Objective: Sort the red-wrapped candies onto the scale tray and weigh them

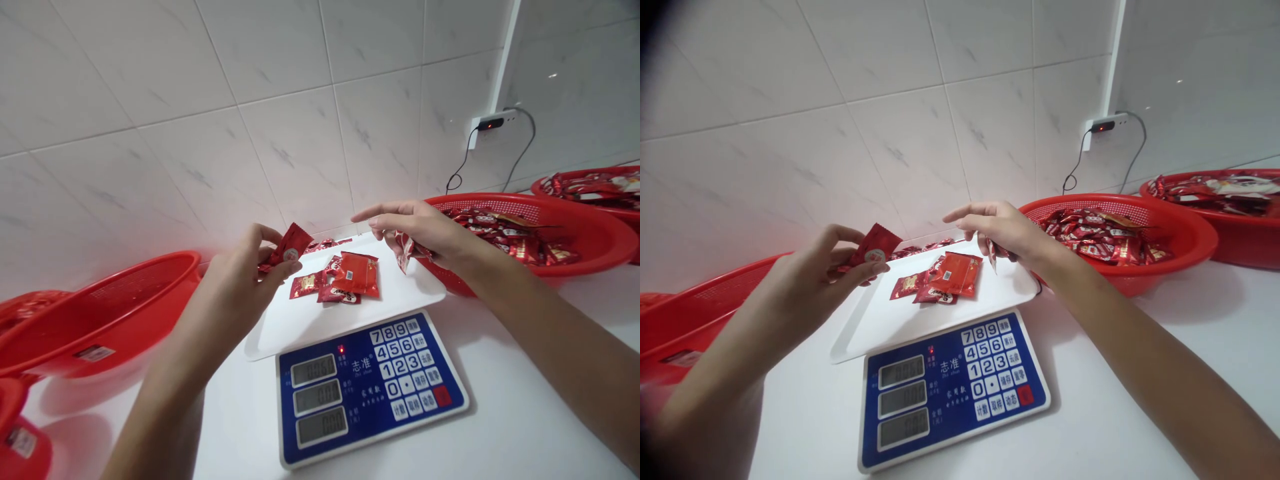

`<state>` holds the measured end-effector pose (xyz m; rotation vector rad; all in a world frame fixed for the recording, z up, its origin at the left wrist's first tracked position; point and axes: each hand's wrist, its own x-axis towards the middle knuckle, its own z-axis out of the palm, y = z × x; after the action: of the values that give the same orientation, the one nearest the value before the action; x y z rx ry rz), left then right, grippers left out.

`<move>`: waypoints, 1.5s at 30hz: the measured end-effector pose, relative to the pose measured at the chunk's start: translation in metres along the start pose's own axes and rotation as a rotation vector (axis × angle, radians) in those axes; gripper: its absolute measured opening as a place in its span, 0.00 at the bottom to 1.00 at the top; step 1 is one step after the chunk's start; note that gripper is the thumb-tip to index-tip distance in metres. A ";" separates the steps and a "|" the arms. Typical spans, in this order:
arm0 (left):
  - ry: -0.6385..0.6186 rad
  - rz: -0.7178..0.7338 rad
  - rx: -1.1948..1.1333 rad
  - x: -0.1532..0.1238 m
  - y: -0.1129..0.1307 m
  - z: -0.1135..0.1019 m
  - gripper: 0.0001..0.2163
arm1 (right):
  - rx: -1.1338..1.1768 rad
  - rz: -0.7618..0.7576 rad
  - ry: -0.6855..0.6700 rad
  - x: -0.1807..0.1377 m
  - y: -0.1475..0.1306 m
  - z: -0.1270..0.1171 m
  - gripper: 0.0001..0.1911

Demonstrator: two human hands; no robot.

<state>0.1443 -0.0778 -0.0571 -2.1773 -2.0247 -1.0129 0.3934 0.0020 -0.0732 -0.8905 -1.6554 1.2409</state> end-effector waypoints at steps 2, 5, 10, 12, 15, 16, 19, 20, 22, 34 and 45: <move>-0.001 -0.001 -0.019 0.000 0.002 0.002 0.11 | -0.002 0.000 -0.007 0.000 0.001 -0.001 0.13; 0.031 0.079 -0.088 -0.005 0.011 0.004 0.10 | -0.057 -0.009 -0.077 -0.006 -0.003 0.002 0.18; 0.050 0.177 -0.136 -0.010 0.021 0.003 0.08 | -0.134 -0.058 -0.223 -0.017 -0.013 0.012 0.22; 0.045 0.131 -0.074 -0.006 0.015 0.002 0.10 | -0.147 -0.049 -0.185 -0.016 -0.013 0.012 0.20; -0.012 0.076 0.086 0.004 0.001 0.002 0.12 | -0.079 -0.024 -0.079 -0.010 -0.009 0.007 0.15; -0.036 0.070 0.132 0.006 -0.003 0.003 0.12 | -0.038 -0.023 -0.043 -0.008 -0.008 0.004 0.14; -0.051 0.067 0.209 0.008 -0.004 0.004 0.11 | 0.076 -0.014 0.023 -0.004 -0.006 0.001 0.12; -0.040 0.068 0.212 0.008 -0.003 0.005 0.11 | 0.110 -0.011 0.028 -0.004 -0.006 0.001 0.11; -0.021 0.074 0.211 0.005 0.000 0.006 0.12 | 0.164 -0.009 0.025 -0.004 -0.006 0.002 0.10; -0.277 0.087 0.296 0.006 -0.019 0.026 0.07 | 0.177 -0.010 0.044 -0.004 -0.006 0.003 0.07; -0.205 0.048 0.121 0.001 -0.006 0.005 0.15 | 0.138 0.013 0.063 -0.005 -0.008 0.006 0.07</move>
<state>0.1412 -0.0742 -0.0628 -2.3376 -2.0407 -0.6675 0.3892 -0.0062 -0.0673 -0.8487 -1.4978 1.3058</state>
